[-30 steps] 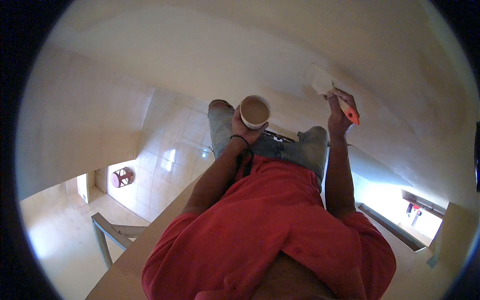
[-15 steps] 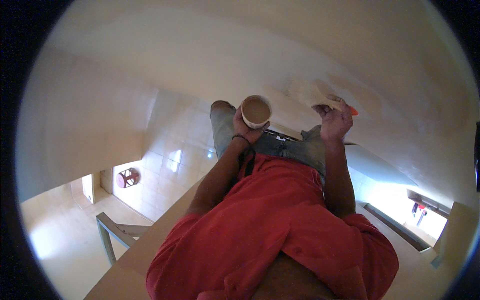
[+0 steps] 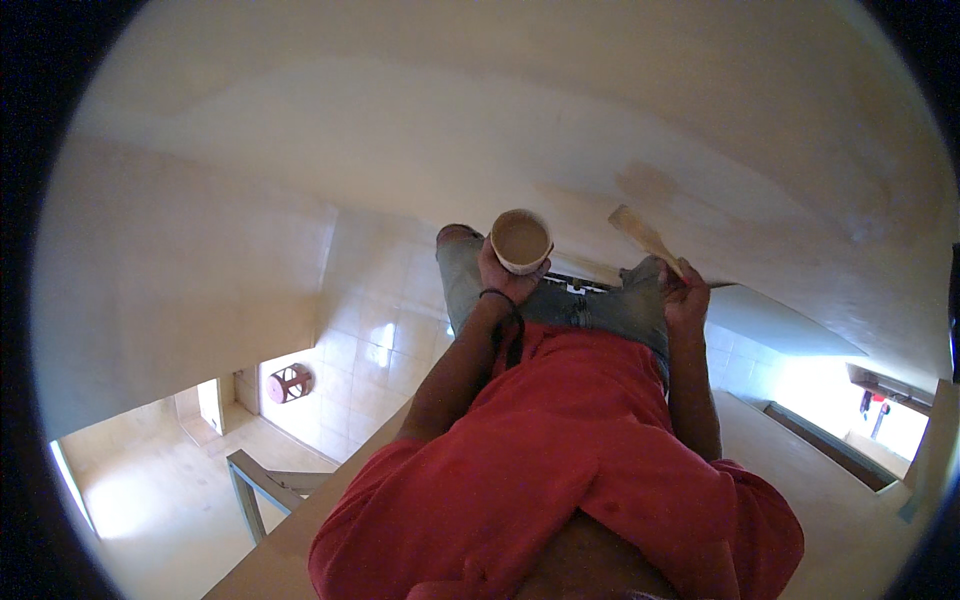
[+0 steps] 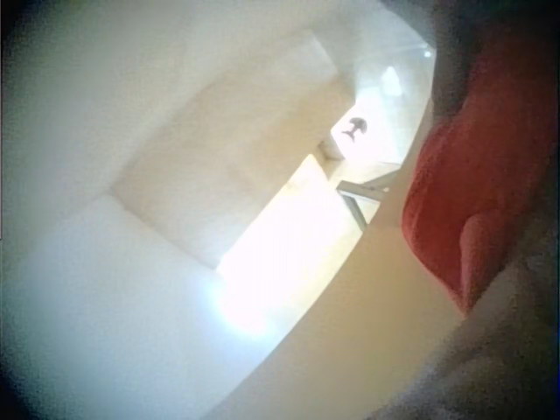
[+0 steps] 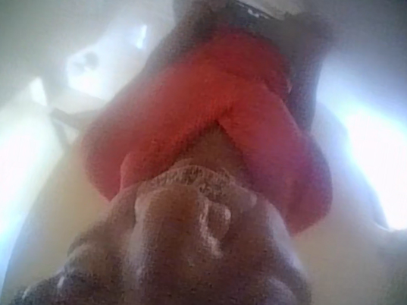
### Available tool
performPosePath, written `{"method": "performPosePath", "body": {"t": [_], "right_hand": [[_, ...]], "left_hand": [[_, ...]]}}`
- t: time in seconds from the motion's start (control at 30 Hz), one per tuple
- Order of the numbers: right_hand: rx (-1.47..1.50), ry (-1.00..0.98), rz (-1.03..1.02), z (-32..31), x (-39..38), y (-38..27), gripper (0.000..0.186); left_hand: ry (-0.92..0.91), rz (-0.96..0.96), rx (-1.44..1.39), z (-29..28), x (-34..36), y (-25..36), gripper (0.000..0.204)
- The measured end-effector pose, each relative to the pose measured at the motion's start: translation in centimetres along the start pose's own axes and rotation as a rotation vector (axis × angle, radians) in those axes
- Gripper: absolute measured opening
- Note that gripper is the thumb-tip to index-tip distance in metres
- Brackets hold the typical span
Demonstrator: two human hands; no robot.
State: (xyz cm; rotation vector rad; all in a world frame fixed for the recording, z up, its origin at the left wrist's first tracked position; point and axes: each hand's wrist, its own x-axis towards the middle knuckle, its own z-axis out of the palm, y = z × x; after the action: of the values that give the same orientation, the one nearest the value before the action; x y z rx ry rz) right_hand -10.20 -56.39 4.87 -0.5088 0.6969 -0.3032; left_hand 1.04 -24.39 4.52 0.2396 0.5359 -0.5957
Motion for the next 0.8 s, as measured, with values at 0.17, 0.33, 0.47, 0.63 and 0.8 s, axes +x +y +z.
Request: {"method": "performPosePath", "body": {"t": [0.17, 0.33, 0.47, 0.63, 0.8], "right_hand": [[0.080, -0.274, 0.231, 1.0, -0.1, 1.2, 0.029], [-0.045, -0.552, 0.330, 9.0, -3.3, 1.7, 0.044], [0.074, -0.930, 0.538, 16.0, -3.5, 1.9, 0.041], [0.029, -1.165, 0.774, 23.5, -4.6, 3.4, 0.036], [-0.213, -0.989, 0.719, 29.8, -5.0, 5.6, 0.040]], "left_hand": [[-0.092, -0.014, 0.005, -0.7, 0.5, 0.2, 0.050], [-0.030, 0.002, 0.011, 0.0, -0.2, 0.0, 0.049], [-0.125, 0.021, 0.031, -2.0, 0.8, 0.3, 0.047], [-0.120, 0.146, 0.109, -0.9, -0.1, -0.2, 0.046], [-0.075, 0.083, 0.003, 0.2, -0.5, -0.1, 0.048]]}}
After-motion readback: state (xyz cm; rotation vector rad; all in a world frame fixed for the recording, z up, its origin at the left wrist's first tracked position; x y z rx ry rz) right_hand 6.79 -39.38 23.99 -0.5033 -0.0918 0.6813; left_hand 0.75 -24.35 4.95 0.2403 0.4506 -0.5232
